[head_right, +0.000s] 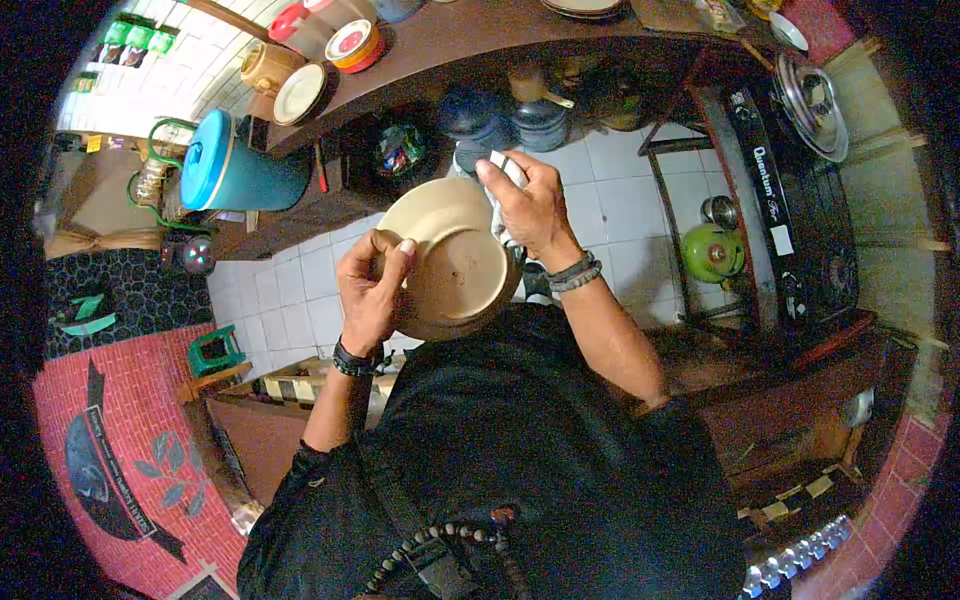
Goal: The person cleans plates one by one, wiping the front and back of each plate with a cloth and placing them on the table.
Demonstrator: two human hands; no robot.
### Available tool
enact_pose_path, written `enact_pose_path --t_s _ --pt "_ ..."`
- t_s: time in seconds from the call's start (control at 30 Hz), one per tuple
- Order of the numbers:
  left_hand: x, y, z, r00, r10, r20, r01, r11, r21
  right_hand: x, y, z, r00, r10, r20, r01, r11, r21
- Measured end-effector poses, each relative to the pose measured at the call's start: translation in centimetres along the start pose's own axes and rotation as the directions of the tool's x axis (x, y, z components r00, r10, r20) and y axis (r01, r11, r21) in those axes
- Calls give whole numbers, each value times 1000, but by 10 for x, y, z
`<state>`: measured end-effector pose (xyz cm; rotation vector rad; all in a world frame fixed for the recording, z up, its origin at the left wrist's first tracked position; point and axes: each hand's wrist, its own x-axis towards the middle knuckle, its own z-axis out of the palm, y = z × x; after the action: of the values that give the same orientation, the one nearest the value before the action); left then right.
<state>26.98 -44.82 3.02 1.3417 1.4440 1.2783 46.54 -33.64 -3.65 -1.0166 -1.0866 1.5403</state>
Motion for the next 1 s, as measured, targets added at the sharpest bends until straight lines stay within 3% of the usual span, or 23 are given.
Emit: enact_pose_path --t_s 0.2,0.27,0.3,0.37,0.43,0.5,0.57,0.6,0.63,0.67,0.7,0.73,0.77,0.83,0.9,0.93,0.97,1.0 --pt "-7 -4 5 992 44 -117 -35 997 72 3 -1 6 999 -36 -1 36 999 -39" --pt "-8 -7 9 988 61 -140 -52 996 72 -4 -12 23 972 -233 -40 214 939 -269" --pt "-8 -8 11 983 77 -165 -67 996 65 -7 -17 33 863 -506 19 470 787 -399" --pt "-9 -9 12 978 91 -188 -82 995 58 -24 -33 52 706 -675 217 690 585 -427" --pt "-11 -9 10 955 183 -232 -154 978 140 -38 -47 66 589 -738 329 793 451 -410" --pt "-13 -6 8 950 176 -257 -140 978 154 -24 -51 55 578 -738 349 809 461 -365" --pt "-17 -3 6 934 163 -320 -109 978 179 0 -28 47 768 -632 105 624 702 -342" --pt "-16 -5 5 919 221 -326 -150 962 230 -2 -38 46 986 -165 6 163 970 -180" --pt "-15 -7 4 919 224 -325 -152 961 231 -2 -42 47 997 -81 3 80 976 -203" --pt "-13 -9 5 920 211 -329 -143 965 221 -3 -35 49 928 -373 26 362 879 -310" --pt "-12 -10 5 923 195 -333 -129 969 209 -7 -27 56 778 -623 79 597 694 -403" --pt "-12 -10 4 924 191 -332 -126 970 209 -17 -34 63 730 -662 170 666 634 -393" --pt "-13 -11 2 937 175 -303 -126 976 176 -23 -45 65 615 -731 296 774 487 -406" --pt "-13 -7 1 947 163 -276 -127 981 146 -21 -52 63 576 -727 373 809 439 -391" --pt "-13 -1 4 936 170 -307 -127 980 156 4 -27 54 664 -715 218 735 574 -360" --pt "-13 1 5 933 171 -316 -126 979 158 8 -27 51 929 -361 84 370 902 -221" --pt "-11 2 6 924 200 -326 -151 974 170 12 -33 41 998 -47 48 57 971 -230" --pt "-8 2 7 914 231 -332 -178 967 181 10 -29 45 982 -183 34 186 947 -264"
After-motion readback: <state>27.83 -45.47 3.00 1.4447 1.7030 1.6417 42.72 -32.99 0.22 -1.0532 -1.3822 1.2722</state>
